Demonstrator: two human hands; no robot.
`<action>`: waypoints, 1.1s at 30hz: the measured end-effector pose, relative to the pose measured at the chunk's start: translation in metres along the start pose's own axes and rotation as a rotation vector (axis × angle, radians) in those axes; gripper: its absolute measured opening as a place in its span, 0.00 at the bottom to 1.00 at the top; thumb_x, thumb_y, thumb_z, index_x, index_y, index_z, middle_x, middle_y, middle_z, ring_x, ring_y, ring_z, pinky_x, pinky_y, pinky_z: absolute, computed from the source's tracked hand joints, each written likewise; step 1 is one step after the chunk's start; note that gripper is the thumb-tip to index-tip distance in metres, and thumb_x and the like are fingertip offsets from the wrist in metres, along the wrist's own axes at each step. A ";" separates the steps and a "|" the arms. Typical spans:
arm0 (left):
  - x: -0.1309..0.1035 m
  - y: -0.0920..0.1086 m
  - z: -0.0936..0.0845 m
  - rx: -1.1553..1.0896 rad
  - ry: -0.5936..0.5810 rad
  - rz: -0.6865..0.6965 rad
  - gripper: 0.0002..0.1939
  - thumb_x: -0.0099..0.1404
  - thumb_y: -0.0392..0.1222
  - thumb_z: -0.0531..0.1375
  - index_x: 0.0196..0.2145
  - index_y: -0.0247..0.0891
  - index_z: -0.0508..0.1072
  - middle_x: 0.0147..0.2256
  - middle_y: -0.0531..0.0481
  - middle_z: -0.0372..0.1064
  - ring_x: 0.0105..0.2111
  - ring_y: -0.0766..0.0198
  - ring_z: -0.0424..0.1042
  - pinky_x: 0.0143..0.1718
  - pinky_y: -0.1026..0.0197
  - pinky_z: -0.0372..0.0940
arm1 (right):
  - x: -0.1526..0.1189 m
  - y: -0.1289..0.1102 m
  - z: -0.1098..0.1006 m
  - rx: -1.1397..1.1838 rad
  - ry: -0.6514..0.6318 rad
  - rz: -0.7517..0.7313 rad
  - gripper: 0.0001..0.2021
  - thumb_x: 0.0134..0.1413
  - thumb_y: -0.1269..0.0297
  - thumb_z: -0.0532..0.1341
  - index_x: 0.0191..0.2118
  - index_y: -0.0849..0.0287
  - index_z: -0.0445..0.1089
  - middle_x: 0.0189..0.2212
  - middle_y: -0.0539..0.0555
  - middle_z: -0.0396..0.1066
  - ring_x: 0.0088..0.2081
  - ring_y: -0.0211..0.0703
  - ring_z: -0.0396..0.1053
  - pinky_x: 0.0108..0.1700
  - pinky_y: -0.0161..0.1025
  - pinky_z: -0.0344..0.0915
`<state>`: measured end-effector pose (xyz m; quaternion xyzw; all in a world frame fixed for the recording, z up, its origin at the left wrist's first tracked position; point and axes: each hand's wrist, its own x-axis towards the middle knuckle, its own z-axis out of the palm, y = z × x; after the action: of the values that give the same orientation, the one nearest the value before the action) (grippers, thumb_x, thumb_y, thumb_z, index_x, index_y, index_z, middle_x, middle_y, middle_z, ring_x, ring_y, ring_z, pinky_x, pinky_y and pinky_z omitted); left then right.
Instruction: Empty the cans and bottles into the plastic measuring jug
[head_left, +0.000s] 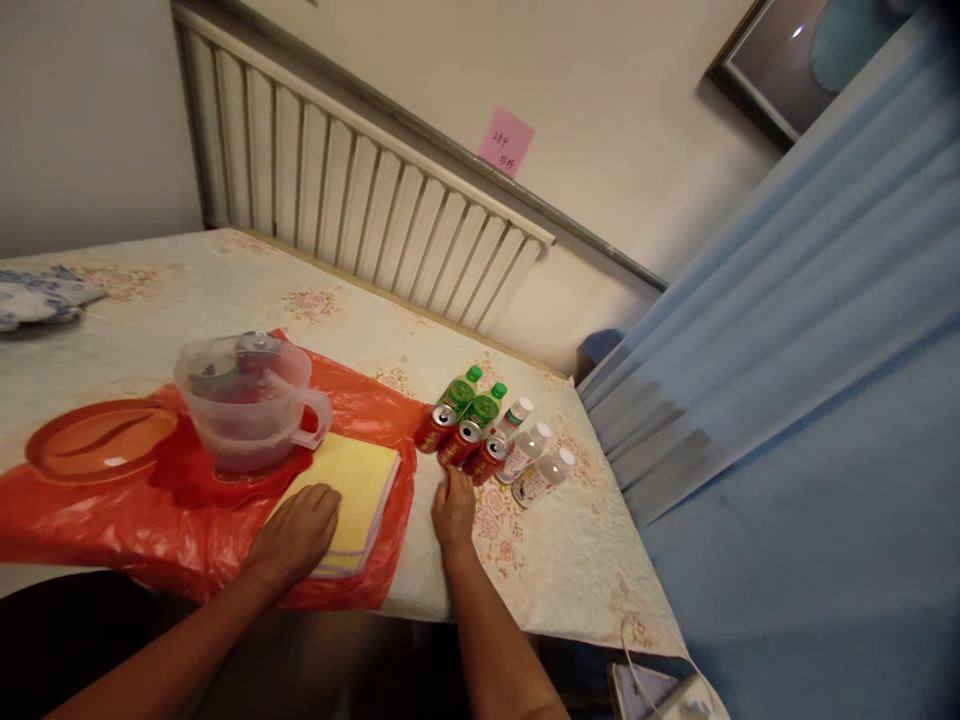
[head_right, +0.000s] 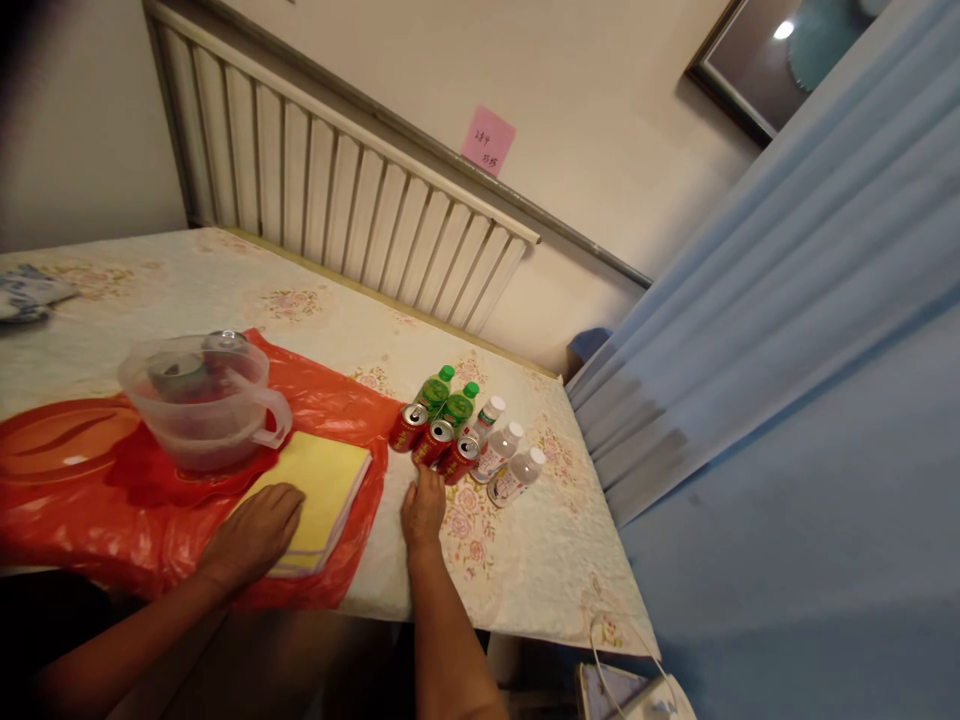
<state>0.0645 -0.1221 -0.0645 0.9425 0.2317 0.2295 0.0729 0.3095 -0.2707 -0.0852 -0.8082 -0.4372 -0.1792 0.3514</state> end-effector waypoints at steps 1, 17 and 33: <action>0.000 0.000 0.001 -0.003 -0.001 -0.004 0.10 0.69 0.34 0.51 0.37 0.39 0.72 0.37 0.43 0.71 0.41 0.53 0.69 0.46 0.52 0.62 | 0.000 0.000 0.000 0.001 0.000 -0.007 0.22 0.56 0.75 0.53 0.55 0.62 0.69 0.45 0.62 0.73 0.48 0.52 0.67 0.53 0.48 0.65; -0.002 0.001 0.000 -0.018 0.013 -0.015 0.11 0.69 0.34 0.51 0.36 0.38 0.73 0.37 0.43 0.72 0.40 0.53 0.69 0.45 0.52 0.62 | 0.042 -0.030 -0.033 0.104 0.040 -0.065 0.14 0.58 0.74 0.53 0.44 0.59 0.72 0.38 0.57 0.74 0.41 0.46 0.70 0.46 0.41 0.66; -0.004 0.004 -0.004 0.009 -0.026 -0.019 0.09 0.69 0.33 0.51 0.37 0.37 0.72 0.38 0.42 0.70 0.40 0.52 0.67 0.45 0.51 0.61 | 0.142 -0.022 -0.082 -0.304 -0.278 -0.168 0.17 0.48 0.69 0.68 0.47 0.58 0.74 0.41 0.58 0.75 0.43 0.52 0.68 0.46 0.43 0.61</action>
<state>0.0615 -0.1277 -0.0616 0.9435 0.2406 0.2154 0.0738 0.3715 -0.2397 0.0651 -0.8295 -0.5153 -0.1584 0.1456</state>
